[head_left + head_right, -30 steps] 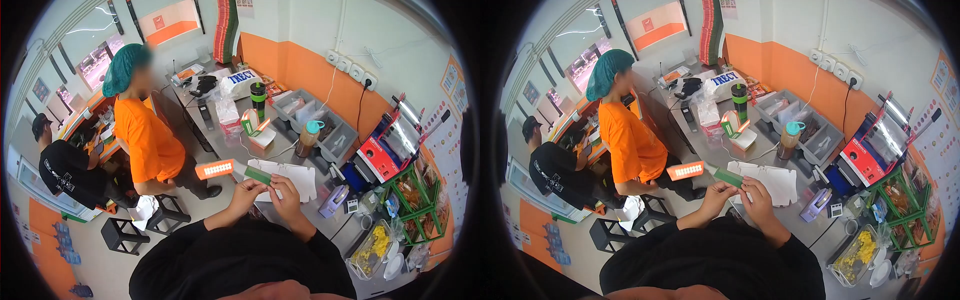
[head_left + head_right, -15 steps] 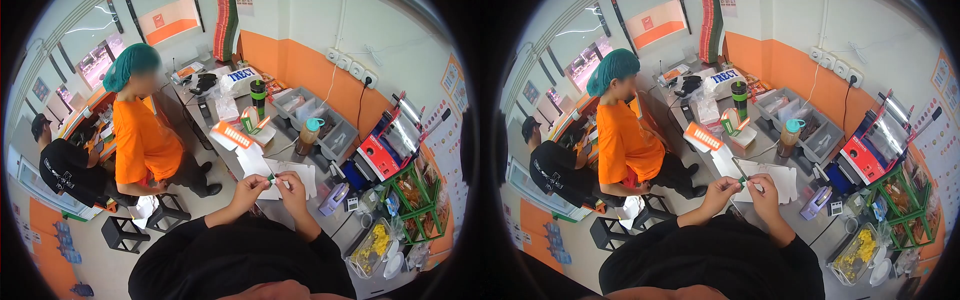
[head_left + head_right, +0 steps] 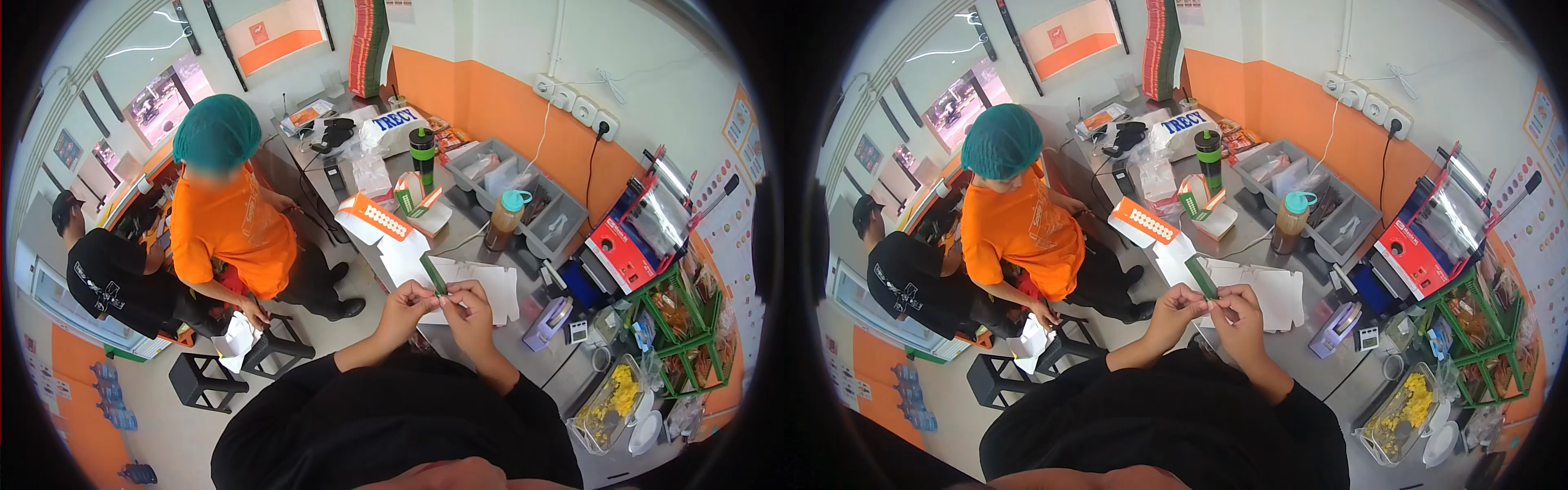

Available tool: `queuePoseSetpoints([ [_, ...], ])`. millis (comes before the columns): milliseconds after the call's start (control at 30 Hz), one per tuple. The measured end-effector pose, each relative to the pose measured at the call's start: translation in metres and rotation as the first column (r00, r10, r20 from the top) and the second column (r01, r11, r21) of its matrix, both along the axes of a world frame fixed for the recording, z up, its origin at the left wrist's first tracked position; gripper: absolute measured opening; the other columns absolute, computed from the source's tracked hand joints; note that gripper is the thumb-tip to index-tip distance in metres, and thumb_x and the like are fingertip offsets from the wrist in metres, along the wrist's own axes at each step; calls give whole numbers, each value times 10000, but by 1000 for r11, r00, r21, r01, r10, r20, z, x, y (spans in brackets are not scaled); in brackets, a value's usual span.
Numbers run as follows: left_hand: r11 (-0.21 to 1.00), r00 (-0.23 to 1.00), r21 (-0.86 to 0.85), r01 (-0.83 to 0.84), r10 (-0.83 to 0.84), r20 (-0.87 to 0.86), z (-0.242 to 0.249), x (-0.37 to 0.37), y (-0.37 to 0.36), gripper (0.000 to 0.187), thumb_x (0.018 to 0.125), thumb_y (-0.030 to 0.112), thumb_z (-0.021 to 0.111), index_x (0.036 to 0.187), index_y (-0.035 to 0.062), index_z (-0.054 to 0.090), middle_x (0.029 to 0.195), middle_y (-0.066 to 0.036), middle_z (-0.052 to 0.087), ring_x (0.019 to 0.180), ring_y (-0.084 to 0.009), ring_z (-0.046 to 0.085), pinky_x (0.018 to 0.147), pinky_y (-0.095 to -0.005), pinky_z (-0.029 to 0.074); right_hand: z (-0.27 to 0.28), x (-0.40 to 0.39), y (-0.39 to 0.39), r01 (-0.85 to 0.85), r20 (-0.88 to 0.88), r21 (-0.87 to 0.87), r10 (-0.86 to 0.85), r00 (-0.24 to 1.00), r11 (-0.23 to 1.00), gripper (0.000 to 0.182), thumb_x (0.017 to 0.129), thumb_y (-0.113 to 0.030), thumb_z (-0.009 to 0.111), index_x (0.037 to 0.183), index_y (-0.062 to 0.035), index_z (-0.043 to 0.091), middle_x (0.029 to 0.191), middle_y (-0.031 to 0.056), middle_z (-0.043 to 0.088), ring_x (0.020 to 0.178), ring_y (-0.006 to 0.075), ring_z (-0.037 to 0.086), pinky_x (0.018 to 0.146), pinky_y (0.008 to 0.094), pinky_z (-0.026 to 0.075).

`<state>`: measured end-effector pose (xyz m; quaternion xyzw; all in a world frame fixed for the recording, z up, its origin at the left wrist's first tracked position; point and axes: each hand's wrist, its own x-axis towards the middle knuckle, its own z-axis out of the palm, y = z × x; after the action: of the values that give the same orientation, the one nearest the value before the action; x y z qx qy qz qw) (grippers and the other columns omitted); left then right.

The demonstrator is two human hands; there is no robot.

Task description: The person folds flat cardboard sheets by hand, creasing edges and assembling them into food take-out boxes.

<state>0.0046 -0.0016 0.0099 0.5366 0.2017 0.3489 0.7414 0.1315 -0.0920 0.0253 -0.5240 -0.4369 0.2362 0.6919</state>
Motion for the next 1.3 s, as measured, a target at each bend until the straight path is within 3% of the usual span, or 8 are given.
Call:
queuePoseSetpoints([
  [300,990,994,-85,111,-110,26,2,-3,7,159,971,129,595,1057,1,557,1072,-78,622,973,-142,641,914,-301,534,0,9,0,-104,112,41,99,989,994,110,815,57,672,895,25,605,1070,115,552,1006,224,641,862,297,562],
  [400,980,981,-48,193,-194,-23,1,-6,10,234,986,203,578,1108,8,536,1096,-59,591,1048,-157,612,953,-326,517,10,9,-4,24,395,9,-26,918,1000,135,776,58,667,867,2,585,1087,149,564,1021,270,635,835,328,542],
  [500,929,929,-33,368,-366,47,13,-9,17,293,993,231,566,1185,22,493,1133,-57,558,1101,-171,580,998,-348,485,9,12,-7,10,297,-207,53,953,978,141,735,49,651,821,-21,562,1104,174,567,1058,322,609,824,375,520],
  [667,980,992,-197,-30,5,-125,20,-16,34,431,985,410,543,1250,76,478,1195,-68,564,1070,-175,584,978,-336,459,12,21,-2,161,867,66,-136,479,985,146,724,26,632,834,10,537,1112,177,567,1066,356,588,845,406,517],
  [800,958,989,-259,-125,99,-108,16,-17,40,292,979,295,588,1142,53,582,1088,-39,631,977,-108,613,892,-275,508,11,24,-2,150,872,68,-132,472,986,136,727,32,621,832,26,534,1101,180,569,1056,359,591,840,413,513],
  [967,984,980,-45,-171,165,-114,4,-17,34,179,943,154,643,1071,28,633,997,-26,677,882,-95,638,843,-269,538,-16,33,-3,54,352,-157,4,936,986,148,758,44,618,798,-1,483,1048,188,565,900,342,586,759,355,492],
  [1067,981,980,8,-192,192,-54,6,-9,20,150,914,104,676,1036,20,646,944,-23,686,829,-83,639,821,-260,537,1,15,-2,32,527,-32,-11,850,999,169,805,23,628,816,-20,465,1017,171,569,823,303,575,712,338,473],
  [1300,991,999,-129,46,-44,17,5,-6,3,113,926,69,644,1020,6,646,983,-50,677,892,-93,632,854,-260,519,-2,-8,-1,4,388,-71,23,921,997,203,866,-14,648,982,-7,482,1023,129,588,845,203,615,746,313,515],
])
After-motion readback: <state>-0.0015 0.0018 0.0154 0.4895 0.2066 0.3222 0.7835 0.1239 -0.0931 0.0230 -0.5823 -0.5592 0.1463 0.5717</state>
